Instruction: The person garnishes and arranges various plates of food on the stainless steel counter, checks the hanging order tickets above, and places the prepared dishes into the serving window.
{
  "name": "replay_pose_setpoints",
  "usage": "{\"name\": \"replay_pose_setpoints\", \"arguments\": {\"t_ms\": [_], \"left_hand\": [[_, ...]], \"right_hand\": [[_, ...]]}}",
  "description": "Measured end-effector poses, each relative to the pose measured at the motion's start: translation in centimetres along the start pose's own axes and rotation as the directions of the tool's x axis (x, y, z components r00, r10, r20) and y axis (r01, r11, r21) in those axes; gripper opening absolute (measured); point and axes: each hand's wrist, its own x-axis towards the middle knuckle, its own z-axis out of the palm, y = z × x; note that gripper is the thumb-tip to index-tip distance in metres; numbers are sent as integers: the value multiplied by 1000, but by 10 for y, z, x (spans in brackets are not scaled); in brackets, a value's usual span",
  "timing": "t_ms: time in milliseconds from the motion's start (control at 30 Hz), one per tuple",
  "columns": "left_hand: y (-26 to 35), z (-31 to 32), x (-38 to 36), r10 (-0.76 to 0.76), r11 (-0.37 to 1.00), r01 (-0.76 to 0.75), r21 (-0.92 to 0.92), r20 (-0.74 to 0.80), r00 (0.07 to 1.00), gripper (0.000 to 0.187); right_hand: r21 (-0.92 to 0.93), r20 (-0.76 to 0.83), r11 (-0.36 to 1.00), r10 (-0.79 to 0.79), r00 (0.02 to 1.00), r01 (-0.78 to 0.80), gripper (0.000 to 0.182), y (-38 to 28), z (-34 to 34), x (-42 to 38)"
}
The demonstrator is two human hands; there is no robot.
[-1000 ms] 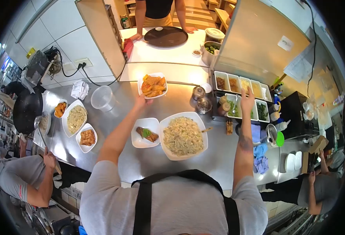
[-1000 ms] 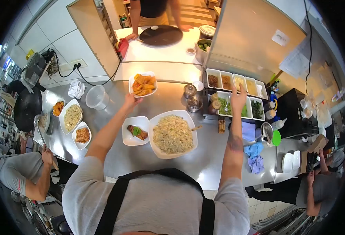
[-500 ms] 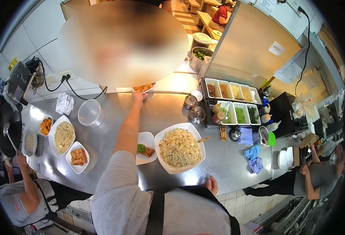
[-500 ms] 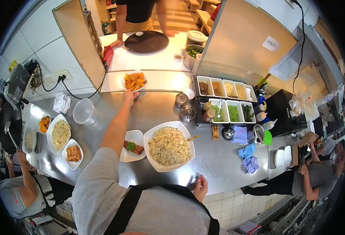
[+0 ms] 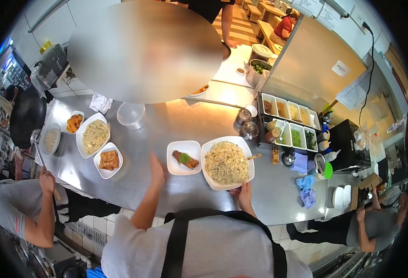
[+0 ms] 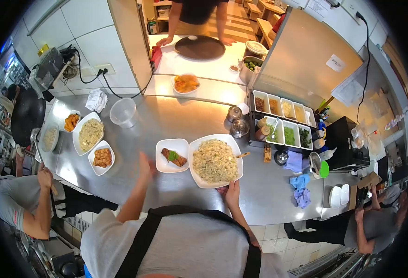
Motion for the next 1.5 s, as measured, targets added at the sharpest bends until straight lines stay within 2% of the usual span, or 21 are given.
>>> {"name": "replay_pose_setpoints", "arguments": {"t_ms": [33,100,167,200,233,300,400,500,567,667,700,800,867,933,1100,1200,1267,1300,1367,1467,1500], "left_hand": [[-6,2,-37,-221,974,215,-74,-77,972,73],[-26,11,-66,-376,915,375,-151,18,926,69],[-62,24,-52,20,878,159,-452,367,930,65],[-61,38,-56,243,831,-5,-556,355,903,63],[-68,42,-46,171,820,-8,-573,231,958,61],[-58,58,-56,205,839,-163,-520,24,978,55],[-60,67,-17,194,920,-206,-333,-69,979,62],[-33,88,-45,213,938,-253,-235,-183,960,59],[-16,112,-3,167,971,-204,-128,-249,954,55],[-50,113,88,354,904,-367,-222,-94,930,69],[-50,117,103,325,905,-320,-280,-31,945,70],[-30,122,76,267,956,-262,-132,21,963,57],[-39,126,48,427,825,-359,-437,65,902,62],[-49,124,77,444,780,-298,-549,150,884,71],[-50,132,82,274,885,-209,-416,100,957,75],[-67,124,85,311,906,-240,-348,163,936,81],[-92,110,88,384,917,-345,-201,200,902,76],[-109,101,87,417,909,-398,-127,224,881,73],[-152,91,72,564,826,-555,-100,146,813,59],[-211,81,-21,836,517,-835,189,99,540,48],[-230,77,-44,876,409,-857,314,126,465,49]], "right_hand": [[17,-1,1000,10,1000,-10,29,-1,5,0],[32,14,999,37,999,-38,28,-4,15,0],[42,19,999,27,999,-27,25,7,14,8],[39,48,999,28,998,-30,24,16,14,12],[30,84,1000,1,996,-4,24,23,12,14],[34,137,999,-39,990,34,24,29,8,18],[91,146,996,-29,989,16,25,27,5,25],[78,167,996,-50,985,38,27,38,-2,48],[65,190,997,-59,980,47,27,21,5,81],[75,242,997,-49,969,32,28,18,6,98],[86,244,996,-43,969,23,28,14,9,104],[143,289,986,-125,949,87,27,25,16,126],[21,246,990,-139,959,138,27,45,15,146],[42,210,992,-129,969,123,26,35,19,137],[122,293,988,-130,947,98,31,26,14,144],[153,410,982,-162,898,107,51,44,2,154],[149,484,980,-189,855,132,68,57,-11,150],[52,552,985,-166,817,165,72,56,-18,146],[-139,668,960,-89,739,242,81,55,-40,134],[-358,742,660,-229,631,661,82,85,-80,128],[-375,722,663,-228,653,648,82,85,-86,114]]}}
